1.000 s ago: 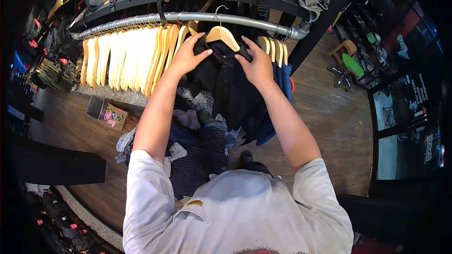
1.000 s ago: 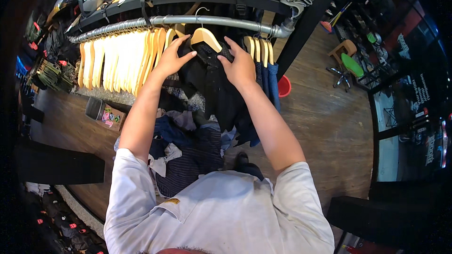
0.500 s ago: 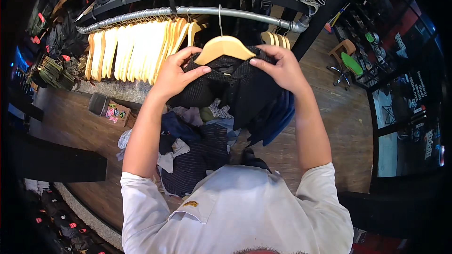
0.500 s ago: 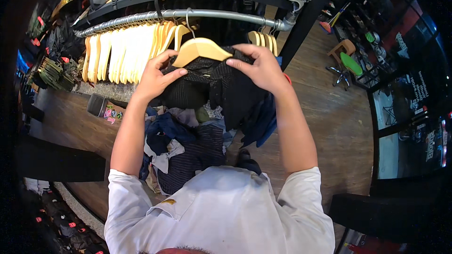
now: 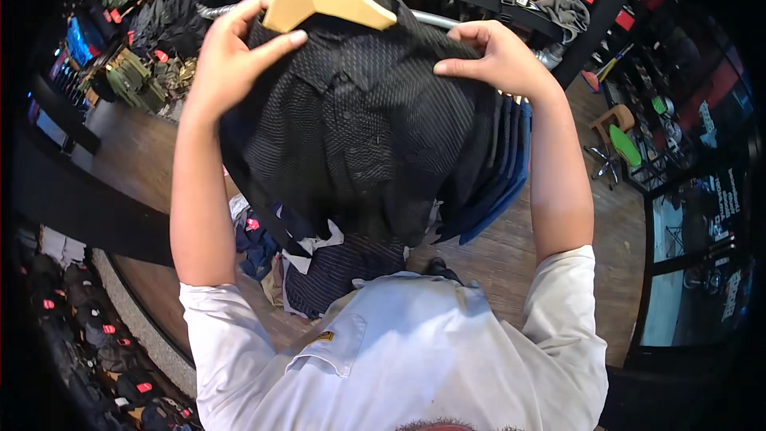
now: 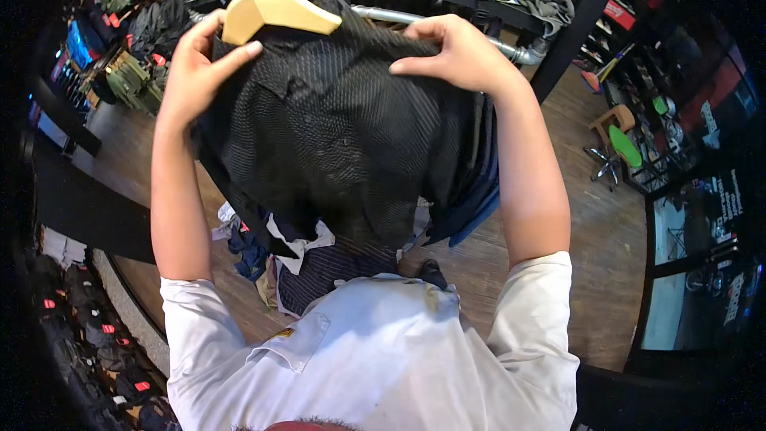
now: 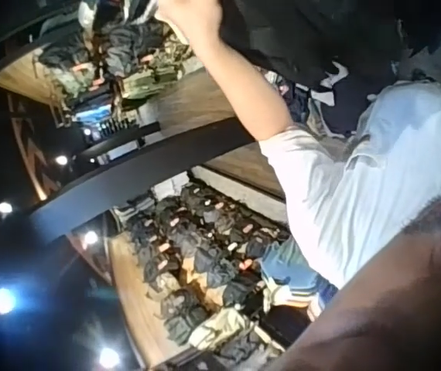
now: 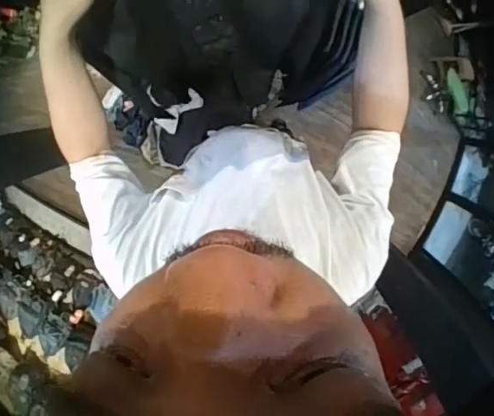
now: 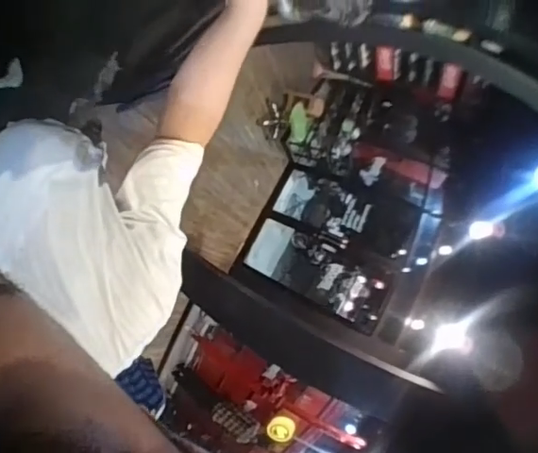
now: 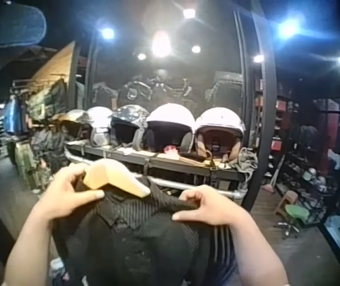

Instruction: Brushing clothes with a hand brush to remove lint or dust while sorting them on racks.

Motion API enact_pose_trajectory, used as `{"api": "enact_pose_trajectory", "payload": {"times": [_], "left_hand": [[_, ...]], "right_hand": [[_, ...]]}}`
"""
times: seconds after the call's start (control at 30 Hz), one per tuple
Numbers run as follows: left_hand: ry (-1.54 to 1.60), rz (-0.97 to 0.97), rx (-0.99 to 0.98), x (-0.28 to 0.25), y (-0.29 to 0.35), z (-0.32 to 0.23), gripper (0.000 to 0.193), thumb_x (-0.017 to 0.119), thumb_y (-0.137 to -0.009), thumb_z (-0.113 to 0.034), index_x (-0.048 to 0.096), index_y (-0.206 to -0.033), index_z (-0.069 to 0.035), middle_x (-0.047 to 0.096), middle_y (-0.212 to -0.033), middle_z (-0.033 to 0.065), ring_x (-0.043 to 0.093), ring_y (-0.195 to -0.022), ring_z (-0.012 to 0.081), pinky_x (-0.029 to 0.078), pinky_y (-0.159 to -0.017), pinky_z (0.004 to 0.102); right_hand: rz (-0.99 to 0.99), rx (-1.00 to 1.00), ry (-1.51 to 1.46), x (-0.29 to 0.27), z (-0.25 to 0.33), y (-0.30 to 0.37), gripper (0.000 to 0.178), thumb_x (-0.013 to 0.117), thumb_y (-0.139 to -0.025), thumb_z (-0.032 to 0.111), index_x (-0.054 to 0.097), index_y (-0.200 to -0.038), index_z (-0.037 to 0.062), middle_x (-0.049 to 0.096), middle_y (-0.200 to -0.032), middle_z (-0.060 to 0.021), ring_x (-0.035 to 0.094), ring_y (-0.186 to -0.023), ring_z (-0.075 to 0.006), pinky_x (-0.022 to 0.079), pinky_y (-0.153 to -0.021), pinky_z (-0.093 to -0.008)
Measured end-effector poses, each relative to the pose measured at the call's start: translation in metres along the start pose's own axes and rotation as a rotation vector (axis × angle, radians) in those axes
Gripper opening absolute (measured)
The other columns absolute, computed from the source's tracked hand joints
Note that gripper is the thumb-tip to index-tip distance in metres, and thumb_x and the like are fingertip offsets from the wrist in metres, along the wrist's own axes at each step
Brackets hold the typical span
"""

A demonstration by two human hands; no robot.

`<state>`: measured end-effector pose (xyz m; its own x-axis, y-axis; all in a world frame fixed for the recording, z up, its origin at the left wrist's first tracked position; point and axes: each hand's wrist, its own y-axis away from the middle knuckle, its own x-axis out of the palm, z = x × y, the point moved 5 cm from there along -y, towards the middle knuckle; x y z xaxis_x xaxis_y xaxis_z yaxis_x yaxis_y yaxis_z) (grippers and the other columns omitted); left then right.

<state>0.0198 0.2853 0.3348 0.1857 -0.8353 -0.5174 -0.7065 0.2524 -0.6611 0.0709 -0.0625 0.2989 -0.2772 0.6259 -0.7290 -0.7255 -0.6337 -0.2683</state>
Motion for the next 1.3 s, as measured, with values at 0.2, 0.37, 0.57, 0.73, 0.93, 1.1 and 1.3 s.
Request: {"api": "enact_pose_trajectory", "payload": {"times": [0.2, 0.37, 0.57, 0.73, 0.93, 1.1, 1.3], "left_hand": [[0.082, 0.032, -0.046, -0.040, 0.011, -0.013, 0.047, 0.083, -0.101, -0.020, 0.070, -0.140, 0.001, 0.076, -0.128, 0.0033, 0.066, -0.119, 0.0111, 0.049, -0.110, 0.0298], [0.003, -0.046, -0.006, -0.061, 0.009, -0.056, 0.027, 0.079, -0.104, -0.021, 0.075, -0.122, 0.000, 0.074, -0.111, -0.0027, 0.063, -0.108, 0.0063, 0.047, -0.101, 0.0257], [0.009, -0.103, -0.136, -0.062, 0.021, -0.062, 0.029, 0.074, -0.107, -0.018, 0.072, -0.130, 0.001, 0.074, -0.120, -0.0013, 0.064, -0.112, 0.0073, 0.047, -0.103, 0.0249], [0.084, -0.129, -0.251, -0.017, 0.037, -0.069, 0.024, 0.071, -0.109, -0.017, 0.072, -0.126, 0.000, 0.072, -0.115, -0.0034, 0.063, -0.107, 0.0048, 0.048, -0.097, 0.0231], [0.144, -0.179, -0.268, 0.028, 0.035, -0.071, 0.021, 0.072, -0.109, -0.016, 0.073, -0.122, -0.001, 0.072, -0.112, -0.0038, 0.063, -0.104, 0.0049, 0.048, -0.095, 0.0225], [0.142, -0.198, -0.277, 0.054, 0.031, -0.082, 0.021, 0.073, -0.108, -0.017, 0.073, -0.121, -0.001, 0.073, -0.110, -0.0038, 0.062, -0.099, 0.0044, 0.046, -0.089, 0.0222], [0.173, -0.303, -0.340, 0.058, 0.042, -0.087, 0.022, 0.072, -0.109, -0.017, 0.074, -0.123, -0.001, 0.076, -0.114, -0.0012, 0.066, -0.103, 0.0054, 0.049, -0.095, 0.0231]], "right_hand": [[-0.207, -0.046, -0.293, 0.021, -0.006, -0.011, 0.033, 0.090, -0.093, 0.015, 0.079, -0.119, -0.0004, 0.080, -0.108, 0.0001, 0.070, -0.096, -0.0079, 0.057, -0.092, -0.0285], [-0.175, 0.086, -0.225, 0.023, -0.059, -0.005, 0.026, 0.089, -0.092, 0.016, 0.080, -0.113, 0.0027, 0.079, -0.097, 0.0022, 0.069, -0.088, -0.0082, 0.056, -0.086, -0.0293], [0.087, 0.162, -0.255, 0.053, -0.095, 0.023, 0.021, 0.088, -0.096, 0.021, 0.075, -0.093, 0.0051, 0.073, -0.079, 0.0035, 0.069, -0.076, -0.0062, 0.057, -0.070, -0.0290], [0.140, 0.065, -0.057, 0.048, -0.084, 0.059, 0.022, 0.088, -0.090, 0.015, 0.073, -0.087, -0.0001, 0.072, -0.071, -0.0104, 0.073, -0.070, -0.0202, 0.056, -0.067, -0.0362], [-0.403, -0.098, 0.224, -0.040, -0.086, 0.060, 0.018, 0.070, -0.092, 0.005, 0.079, -0.107, 0.0018, 0.078, -0.093, -0.0158, 0.077, -0.084, -0.0258, 0.061, -0.079, -0.0401], [-0.744, -0.200, 0.694, -0.097, -0.081, -0.012, 0.051, 0.085, -0.092, 0.034, 0.071, -0.138, 0.0153, 0.071, -0.133, -0.0143, 0.062, -0.129, -0.0372, 0.053, -0.107, -0.0494], [-0.450, -0.065, 1.043, -0.109, -0.125, -0.078, 0.074, 0.092, -0.084, 0.040, 0.064, -0.149, 0.0188, 0.072, -0.137, -0.0107, 0.066, -0.130, -0.0316, 0.050, -0.104, -0.0506]]}}
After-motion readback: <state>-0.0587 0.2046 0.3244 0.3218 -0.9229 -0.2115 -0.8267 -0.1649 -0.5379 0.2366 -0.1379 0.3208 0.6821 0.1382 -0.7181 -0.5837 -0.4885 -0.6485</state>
